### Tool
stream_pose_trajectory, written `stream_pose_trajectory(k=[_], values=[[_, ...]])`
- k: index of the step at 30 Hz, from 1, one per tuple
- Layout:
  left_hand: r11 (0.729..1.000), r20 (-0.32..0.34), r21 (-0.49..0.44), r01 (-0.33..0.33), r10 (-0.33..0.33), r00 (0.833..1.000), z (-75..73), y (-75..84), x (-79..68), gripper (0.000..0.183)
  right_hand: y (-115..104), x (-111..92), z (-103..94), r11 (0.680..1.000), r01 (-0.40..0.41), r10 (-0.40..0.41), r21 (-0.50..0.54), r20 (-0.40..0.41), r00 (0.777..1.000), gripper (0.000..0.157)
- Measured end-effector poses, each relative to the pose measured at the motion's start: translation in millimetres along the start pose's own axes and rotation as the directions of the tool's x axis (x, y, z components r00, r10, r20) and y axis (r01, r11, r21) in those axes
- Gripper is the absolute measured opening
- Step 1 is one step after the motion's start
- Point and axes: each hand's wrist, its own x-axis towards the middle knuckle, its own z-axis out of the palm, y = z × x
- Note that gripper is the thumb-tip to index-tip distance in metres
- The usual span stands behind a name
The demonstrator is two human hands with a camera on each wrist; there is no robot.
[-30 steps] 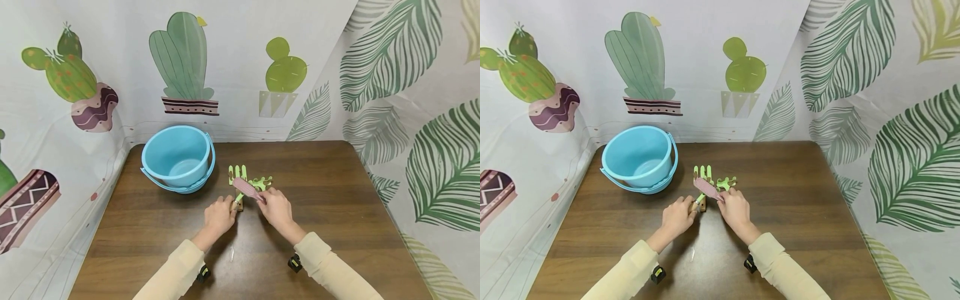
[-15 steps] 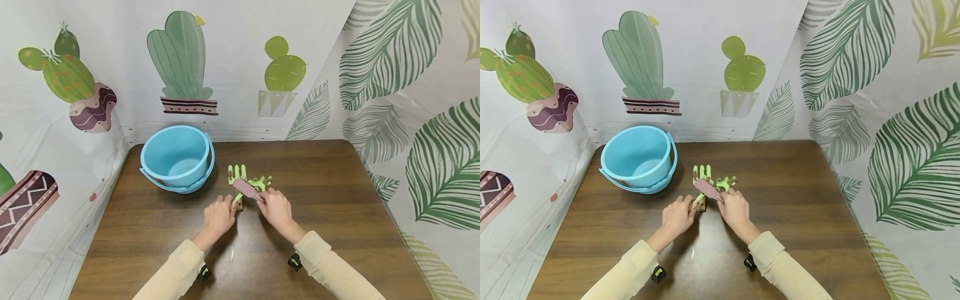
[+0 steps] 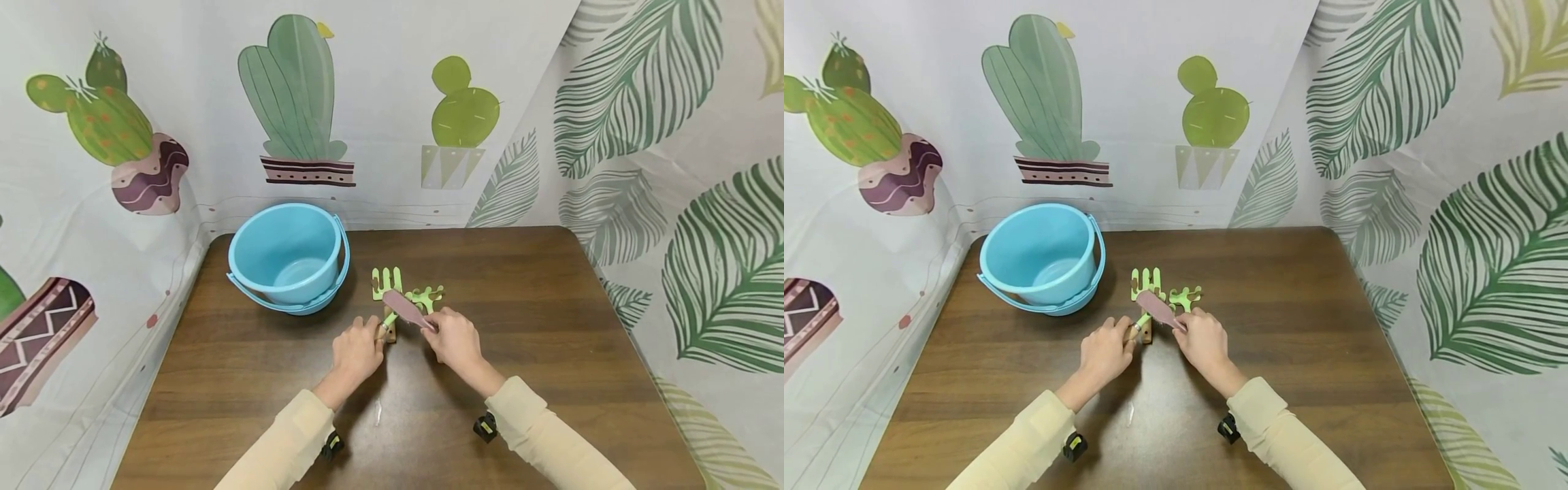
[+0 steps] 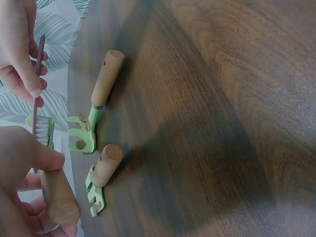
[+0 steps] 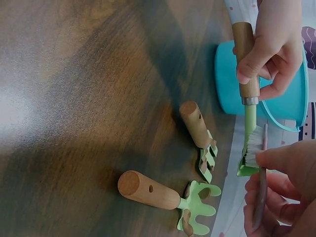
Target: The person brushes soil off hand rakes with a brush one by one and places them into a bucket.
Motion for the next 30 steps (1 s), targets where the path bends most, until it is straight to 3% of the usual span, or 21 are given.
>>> stream_pose_trajectory(k=[30], values=[[1.000, -0.022, -0.007, 0.019, -0.019, 1.000, 1.6, -3.2, 3.8, 0.026, 11.4, -9.5, -8.5, 0.999, -0.039, 0.037, 0.037, 0.041, 0.998, 0.016]])
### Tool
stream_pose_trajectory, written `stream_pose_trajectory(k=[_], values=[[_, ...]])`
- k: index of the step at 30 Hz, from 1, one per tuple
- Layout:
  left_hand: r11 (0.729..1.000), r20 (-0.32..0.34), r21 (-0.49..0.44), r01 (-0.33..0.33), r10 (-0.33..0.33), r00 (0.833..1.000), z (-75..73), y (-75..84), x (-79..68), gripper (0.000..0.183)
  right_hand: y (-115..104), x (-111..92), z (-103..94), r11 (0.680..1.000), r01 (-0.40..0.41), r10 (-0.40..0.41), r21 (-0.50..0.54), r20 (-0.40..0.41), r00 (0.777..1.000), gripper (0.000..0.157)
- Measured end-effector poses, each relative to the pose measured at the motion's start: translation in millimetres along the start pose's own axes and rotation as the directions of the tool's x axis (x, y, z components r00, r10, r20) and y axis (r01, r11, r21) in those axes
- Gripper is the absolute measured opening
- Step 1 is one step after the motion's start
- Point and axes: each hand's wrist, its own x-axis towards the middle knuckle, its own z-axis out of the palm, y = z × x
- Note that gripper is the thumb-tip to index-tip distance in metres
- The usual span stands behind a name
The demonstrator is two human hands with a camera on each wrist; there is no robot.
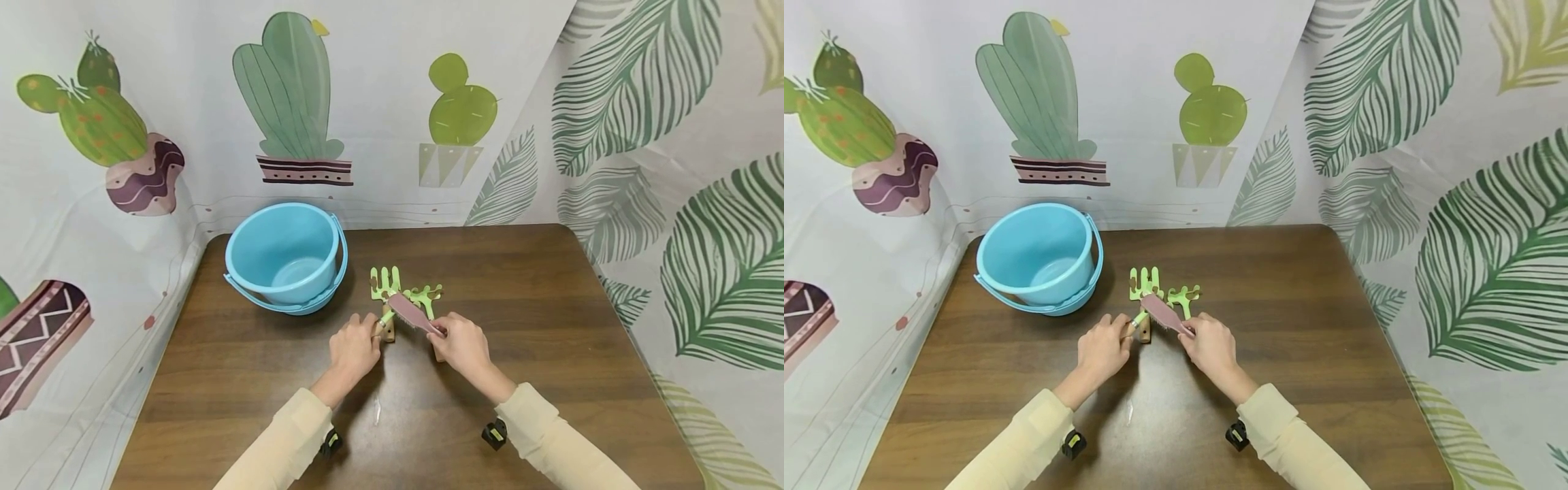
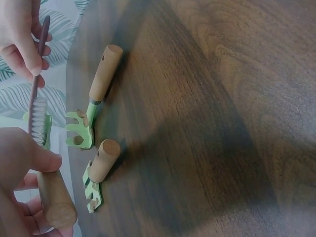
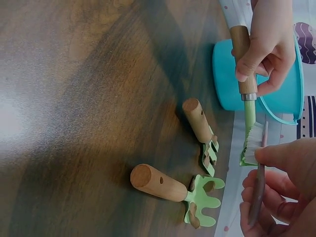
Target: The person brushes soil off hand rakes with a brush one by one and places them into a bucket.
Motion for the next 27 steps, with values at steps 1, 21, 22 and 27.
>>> stream_pose_trajectory(k=[1, 21, 22, 27], values=[[1.000, -0.002, 0.000, 0.000, 0.000, 1.000, 0.2, -0.2, 0.0, 0.026, 0.5, -0.5, 0.0, 1.000, 0.000, 0.000, -0.001, -0.001, 1.000, 0.016], [1.000, -0.049, -0.005, -0.004, 0.003, 0.999, 1.3, -2.2, -1.6, 0.026, 6.6, -9.9, -2.7, 1.000, 0.001, -0.001, 0.004, 0.000, 1.000, 0.020], [1.000, -0.048, -0.003, -0.004, 0.004, 0.999, 1.6, -2.3, -1.7, 0.026, 6.7, -10.3, -2.8, 1.000, -0.001, 0.001, 0.005, -0.002, 1.000, 0.020], [1.000, -0.039, -0.008, -0.007, 0.006, 0.999, 1.7, -2.1, -2.3, 0.027, 6.4, -11.1, -3.2, 1.000, 0.031, -0.031, -0.003, -0.045, 0.999, 0.020]])
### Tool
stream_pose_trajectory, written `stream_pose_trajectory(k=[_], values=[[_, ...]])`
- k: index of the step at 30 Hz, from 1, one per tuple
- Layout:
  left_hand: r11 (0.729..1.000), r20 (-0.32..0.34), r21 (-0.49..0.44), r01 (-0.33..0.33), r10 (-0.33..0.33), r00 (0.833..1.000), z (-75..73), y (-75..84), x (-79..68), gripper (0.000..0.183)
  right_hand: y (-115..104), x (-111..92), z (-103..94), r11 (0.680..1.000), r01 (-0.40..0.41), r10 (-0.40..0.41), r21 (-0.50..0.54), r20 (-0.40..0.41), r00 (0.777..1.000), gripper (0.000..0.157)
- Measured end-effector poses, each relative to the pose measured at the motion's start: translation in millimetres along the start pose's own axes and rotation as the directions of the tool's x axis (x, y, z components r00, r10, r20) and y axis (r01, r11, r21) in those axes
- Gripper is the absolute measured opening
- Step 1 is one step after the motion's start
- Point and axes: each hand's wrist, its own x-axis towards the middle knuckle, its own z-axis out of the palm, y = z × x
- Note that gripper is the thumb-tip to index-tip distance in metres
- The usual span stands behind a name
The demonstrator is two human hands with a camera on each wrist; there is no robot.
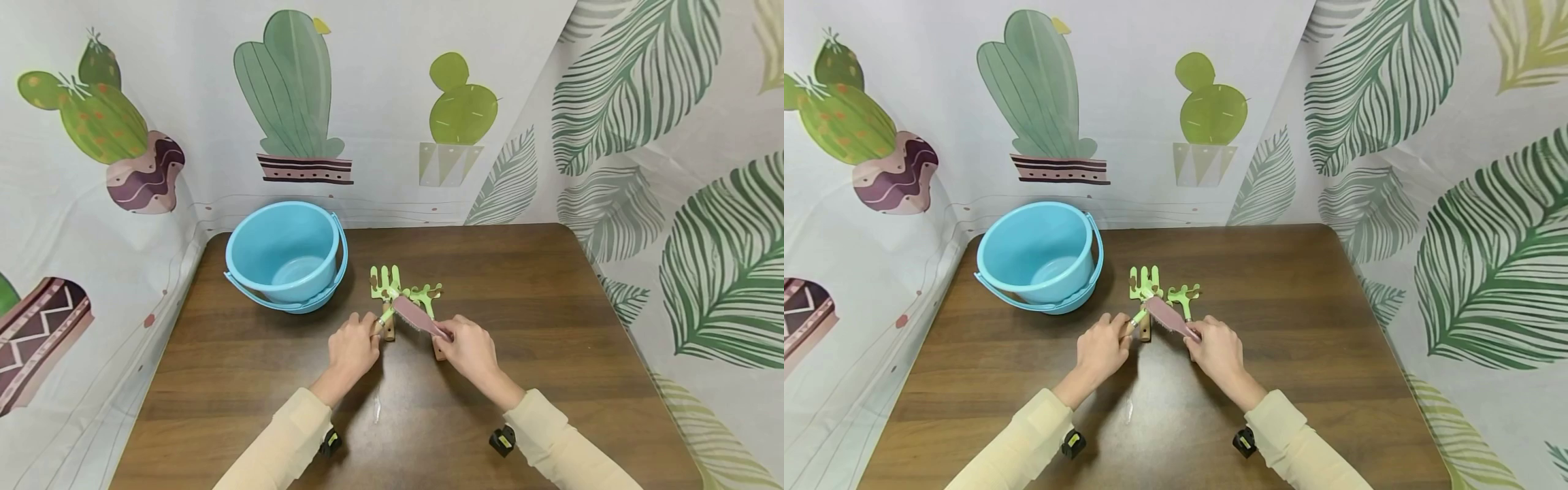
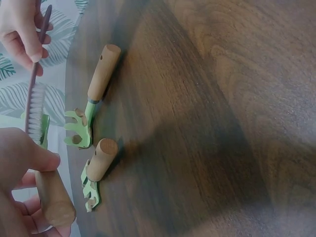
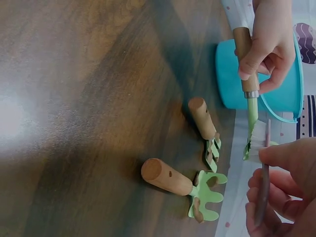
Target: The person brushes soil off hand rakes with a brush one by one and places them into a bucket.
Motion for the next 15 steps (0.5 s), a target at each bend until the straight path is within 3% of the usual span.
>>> stream_pose_trajectory(k=[15], values=[[0.999, 0.001, -0.029, -0.013, 0.013, 1.000, -5.9, 5.7, -4.8, 0.023, -11.9, 11.5, 1.8, 0.985, 0.133, -0.151, -0.111, -0.170, 0.974, 0.018]])
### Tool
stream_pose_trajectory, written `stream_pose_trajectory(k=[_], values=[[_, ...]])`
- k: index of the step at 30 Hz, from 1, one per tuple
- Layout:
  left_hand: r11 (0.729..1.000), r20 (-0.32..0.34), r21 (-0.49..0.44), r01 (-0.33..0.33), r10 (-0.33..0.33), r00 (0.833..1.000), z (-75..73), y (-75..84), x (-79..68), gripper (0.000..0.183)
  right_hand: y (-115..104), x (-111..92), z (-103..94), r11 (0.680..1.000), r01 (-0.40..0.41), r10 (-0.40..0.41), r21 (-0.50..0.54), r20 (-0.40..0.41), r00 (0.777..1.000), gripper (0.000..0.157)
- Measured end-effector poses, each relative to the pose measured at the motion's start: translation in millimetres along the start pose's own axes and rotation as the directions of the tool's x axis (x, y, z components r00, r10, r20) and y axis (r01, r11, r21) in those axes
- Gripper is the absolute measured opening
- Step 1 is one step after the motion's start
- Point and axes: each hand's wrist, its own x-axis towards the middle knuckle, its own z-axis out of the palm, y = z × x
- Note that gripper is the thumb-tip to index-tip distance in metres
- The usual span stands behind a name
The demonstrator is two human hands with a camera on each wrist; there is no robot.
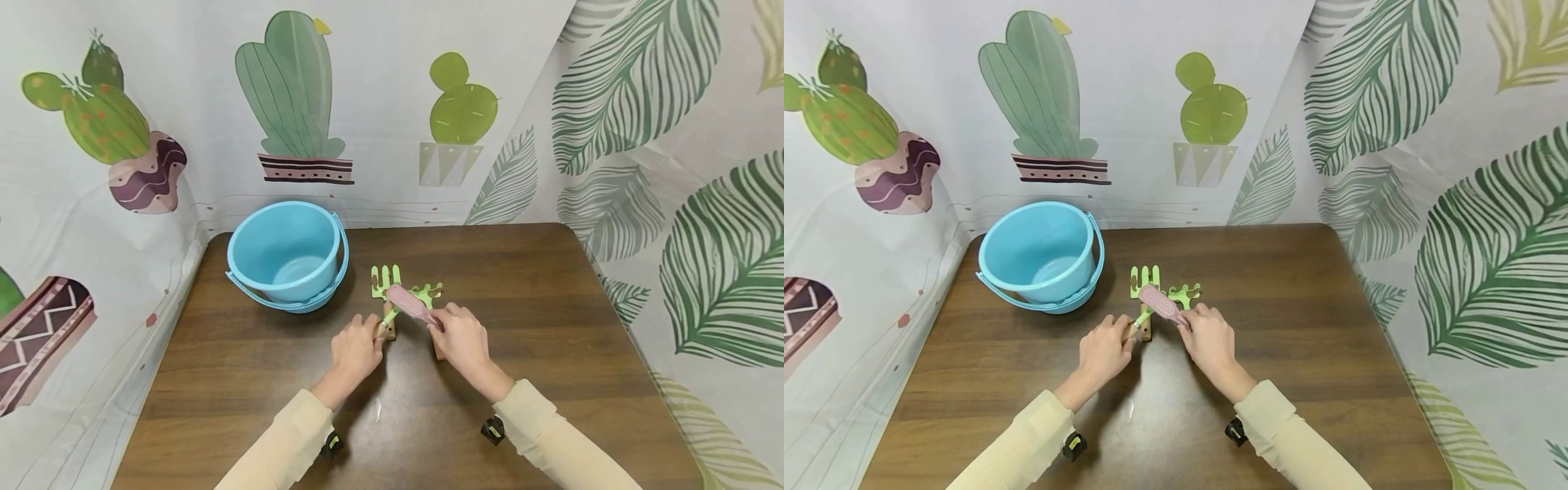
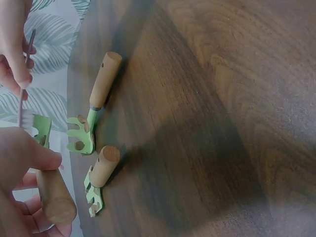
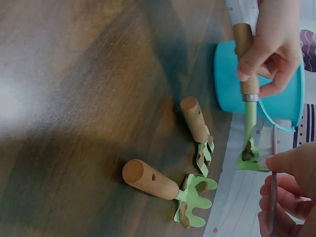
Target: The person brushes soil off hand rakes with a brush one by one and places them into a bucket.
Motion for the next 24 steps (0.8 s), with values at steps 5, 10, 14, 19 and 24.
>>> stream_pose_trajectory(k=[5, 10, 14, 19, 24], values=[[1.000, -0.009, 0.006, 0.008, -0.008, 1.000, -2.5, 1.9, 0.1, 0.024, 0.0, -2.2, 5.0, 0.997, 0.052, -0.054, -0.055, -0.041, 0.998, 0.018], [0.999, -0.019, 0.020, 0.025, -0.025, 1.000, -4.9, 1.2, 2.3, 0.024, -2.0, -2.7, 5.9, 0.998, 0.045, -0.045, -0.054, -0.012, 0.999, 0.018], [0.999, -0.030, 0.043, 0.028, -0.027, 0.999, -5.1, -1.0, 5.0, 0.025, -3.6, -2.1, 3.7, 1.000, -0.005, 0.006, -0.021, 0.056, 0.998, 0.019], [0.999, -0.032, 0.049, 0.020, -0.018, 0.999, -5.2, -3.0, 6.1, 0.026, -4.1, -1.6, -0.3, 0.999, -0.045, 0.045, 0.005, 0.110, 0.993, 0.019], [0.999, -0.035, 0.040, 0.019, -0.018, 0.999, -3.9, -4.0, 5.8, 0.026, -4.2, -3.3, -4.7, 0.997, -0.067, 0.061, 0.035, 0.146, 0.987, 0.018]])
